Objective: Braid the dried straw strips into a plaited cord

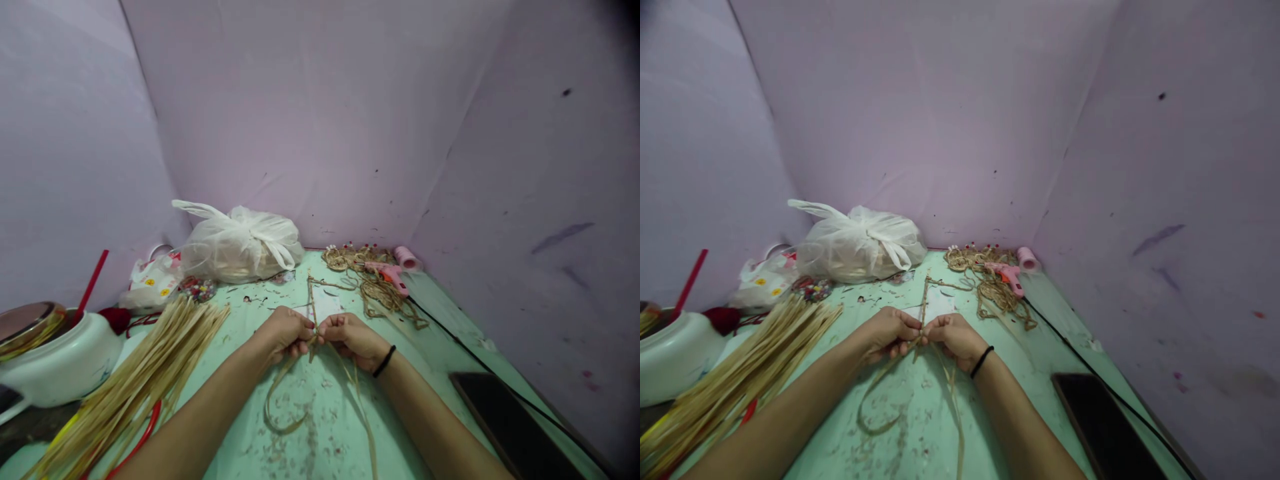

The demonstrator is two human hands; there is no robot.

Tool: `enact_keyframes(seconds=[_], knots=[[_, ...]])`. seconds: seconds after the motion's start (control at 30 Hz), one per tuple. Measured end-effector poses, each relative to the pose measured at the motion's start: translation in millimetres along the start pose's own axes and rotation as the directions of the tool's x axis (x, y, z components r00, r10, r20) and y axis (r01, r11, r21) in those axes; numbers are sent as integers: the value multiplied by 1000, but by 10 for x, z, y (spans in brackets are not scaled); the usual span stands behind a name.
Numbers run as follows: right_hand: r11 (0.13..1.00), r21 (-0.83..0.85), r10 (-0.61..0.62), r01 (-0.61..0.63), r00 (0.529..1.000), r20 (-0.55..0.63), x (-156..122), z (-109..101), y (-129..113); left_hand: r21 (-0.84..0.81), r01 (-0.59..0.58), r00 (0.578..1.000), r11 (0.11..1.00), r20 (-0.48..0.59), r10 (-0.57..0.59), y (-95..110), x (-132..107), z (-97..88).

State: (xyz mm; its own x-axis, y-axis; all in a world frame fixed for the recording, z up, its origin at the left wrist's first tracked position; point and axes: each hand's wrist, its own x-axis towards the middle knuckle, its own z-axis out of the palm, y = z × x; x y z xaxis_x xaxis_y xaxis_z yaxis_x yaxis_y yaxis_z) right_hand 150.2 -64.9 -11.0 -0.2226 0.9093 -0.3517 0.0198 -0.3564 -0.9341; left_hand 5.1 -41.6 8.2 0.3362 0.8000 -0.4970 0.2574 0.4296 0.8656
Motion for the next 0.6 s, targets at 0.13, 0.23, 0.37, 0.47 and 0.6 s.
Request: enact_keyframes(seconds=[0.13,0.23,0.37,0.47,0.6], knots=[[998,59,14,-14,1000,-5,-17,6,-23,-84,-46,998,995,45,50,4,-2,7],[998,60,16,-16,1000,-6,-14,12,-21,-91,-20,994,996,102,30,-18,7,21],[999,-27,-23,22,1000,-22,2,20,-6,1,-1,999,1000,33,1,-48,26,23],[996,-75,-57,54,997,-43,3,29,-5,43,-15,999,999,34,14,-56,29,17],[993,-86,-81,76,995,-56,-1,50,-17,58,27,997,998,77,-32,-48,12,13]])
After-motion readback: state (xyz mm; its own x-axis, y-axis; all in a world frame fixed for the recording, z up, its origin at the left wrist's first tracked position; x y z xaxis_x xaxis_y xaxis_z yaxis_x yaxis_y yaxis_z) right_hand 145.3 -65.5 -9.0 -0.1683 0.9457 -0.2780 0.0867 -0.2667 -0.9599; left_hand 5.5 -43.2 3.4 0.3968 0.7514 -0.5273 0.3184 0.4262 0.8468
